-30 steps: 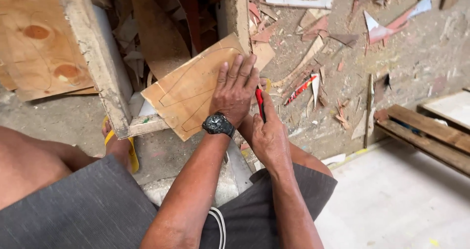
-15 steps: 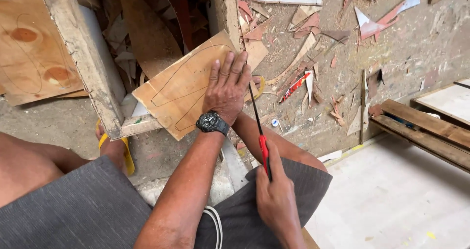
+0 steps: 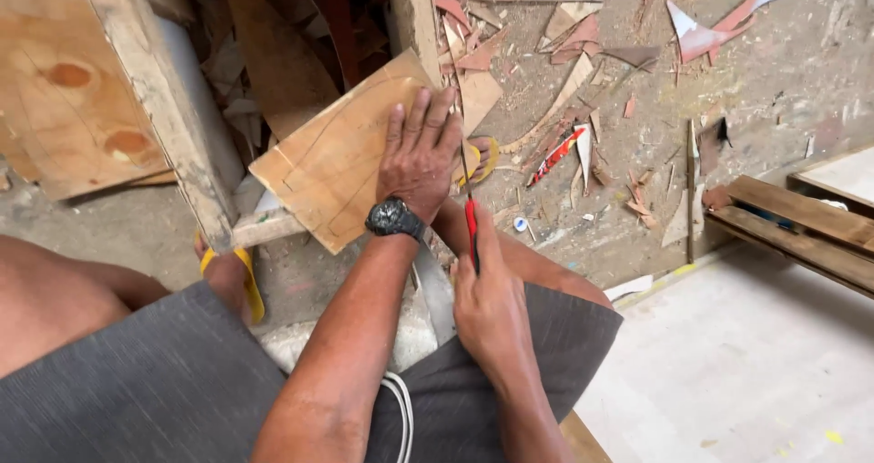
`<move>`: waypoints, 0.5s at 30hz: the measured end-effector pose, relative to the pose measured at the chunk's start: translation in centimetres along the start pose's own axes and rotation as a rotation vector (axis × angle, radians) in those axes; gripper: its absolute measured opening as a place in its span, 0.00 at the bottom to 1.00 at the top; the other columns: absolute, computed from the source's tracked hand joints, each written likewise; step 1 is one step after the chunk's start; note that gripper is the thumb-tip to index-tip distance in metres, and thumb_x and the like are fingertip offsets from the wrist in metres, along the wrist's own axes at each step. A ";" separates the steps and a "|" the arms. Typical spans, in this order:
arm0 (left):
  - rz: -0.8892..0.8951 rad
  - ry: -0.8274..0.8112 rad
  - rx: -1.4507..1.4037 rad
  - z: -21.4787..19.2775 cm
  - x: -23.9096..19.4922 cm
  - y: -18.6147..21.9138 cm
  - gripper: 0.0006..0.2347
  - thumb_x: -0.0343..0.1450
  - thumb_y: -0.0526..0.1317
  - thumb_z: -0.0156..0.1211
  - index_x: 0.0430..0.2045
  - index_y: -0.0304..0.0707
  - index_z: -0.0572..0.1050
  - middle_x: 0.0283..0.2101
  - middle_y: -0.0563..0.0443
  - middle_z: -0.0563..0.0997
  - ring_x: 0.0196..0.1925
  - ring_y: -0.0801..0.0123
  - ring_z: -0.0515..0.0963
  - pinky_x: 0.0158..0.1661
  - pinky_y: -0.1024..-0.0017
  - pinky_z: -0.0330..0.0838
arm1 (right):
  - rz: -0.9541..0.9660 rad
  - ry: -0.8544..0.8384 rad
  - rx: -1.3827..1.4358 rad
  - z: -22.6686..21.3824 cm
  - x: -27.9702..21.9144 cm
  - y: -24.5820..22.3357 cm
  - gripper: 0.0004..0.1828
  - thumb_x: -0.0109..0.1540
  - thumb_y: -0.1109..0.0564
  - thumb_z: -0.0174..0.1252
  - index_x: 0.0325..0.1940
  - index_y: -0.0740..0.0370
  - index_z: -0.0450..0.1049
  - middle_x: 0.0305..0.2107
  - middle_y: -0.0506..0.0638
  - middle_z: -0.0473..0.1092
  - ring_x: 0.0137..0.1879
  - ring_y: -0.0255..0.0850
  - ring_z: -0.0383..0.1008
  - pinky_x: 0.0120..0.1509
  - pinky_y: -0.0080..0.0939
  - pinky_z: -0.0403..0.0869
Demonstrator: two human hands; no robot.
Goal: Using a small hand saw to cut a curved shape out of a thin piece of wood
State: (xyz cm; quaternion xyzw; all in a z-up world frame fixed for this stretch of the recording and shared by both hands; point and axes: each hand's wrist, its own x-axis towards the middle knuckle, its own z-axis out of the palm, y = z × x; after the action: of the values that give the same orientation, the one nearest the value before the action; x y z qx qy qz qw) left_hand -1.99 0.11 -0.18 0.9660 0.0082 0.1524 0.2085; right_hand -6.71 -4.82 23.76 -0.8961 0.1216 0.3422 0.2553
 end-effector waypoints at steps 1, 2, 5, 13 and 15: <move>0.008 0.008 0.002 -0.1 0.0 -0.5 0.13 0.77 0.43 0.55 0.55 0.48 0.73 0.76 0.52 0.57 0.78 0.53 0.51 0.74 0.49 0.40 | -0.006 0.008 0.005 0.0 -1.0 0.9 0.36 0.66 0.54 0.41 0.80 0.48 0.48 0.59 0.72 0.68 0.61 0.72 0.69 0.61 0.73 0.69; 0.001 -0.001 0.030 0.0 -0.2 -0.3 0.12 0.77 0.44 0.54 0.55 0.49 0.73 0.75 0.53 0.58 0.78 0.54 0.51 0.74 0.50 0.41 | 0.008 0.010 0.023 -0.4 -2.3 2.0 0.35 0.66 0.54 0.42 0.80 0.48 0.50 0.62 0.67 0.67 0.64 0.68 0.68 0.64 0.69 0.68; 0.003 -0.026 0.064 1.1 -1.0 -0.2 0.12 0.78 0.45 0.53 0.55 0.51 0.73 0.76 0.54 0.57 0.78 0.56 0.49 0.74 0.51 0.39 | 0.087 0.013 0.037 -0.7 -4.9 3.3 0.36 0.65 0.55 0.44 0.79 0.45 0.52 0.63 0.63 0.67 0.67 0.66 0.66 0.66 0.67 0.68; 0.000 -0.010 0.016 0.0 -0.9 -0.2 0.12 0.80 0.45 0.50 0.56 0.48 0.72 0.76 0.52 0.57 0.78 0.55 0.52 0.74 0.50 0.41 | -0.003 0.010 0.087 1.8 4.6 2.4 0.35 0.67 0.57 0.42 0.79 0.54 0.50 0.65 0.75 0.61 0.69 0.74 0.61 0.68 0.74 0.64; -0.022 -0.042 -0.024 -0.7 0.0 -0.1 0.13 0.79 0.45 0.51 0.56 0.48 0.72 0.74 0.54 0.61 0.77 0.58 0.56 0.74 0.53 0.43 | -0.023 -0.008 0.059 1.3 5.6 2.1 0.35 0.66 0.56 0.41 0.79 0.51 0.49 0.66 0.73 0.59 0.68 0.76 0.60 0.69 0.74 0.63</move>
State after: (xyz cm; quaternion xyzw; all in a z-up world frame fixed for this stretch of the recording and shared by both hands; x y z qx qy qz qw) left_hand -2.16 0.54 0.40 0.9663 0.0128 0.1299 0.2220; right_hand -4.11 -6.15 18.37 -0.8881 0.1206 0.3390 0.2861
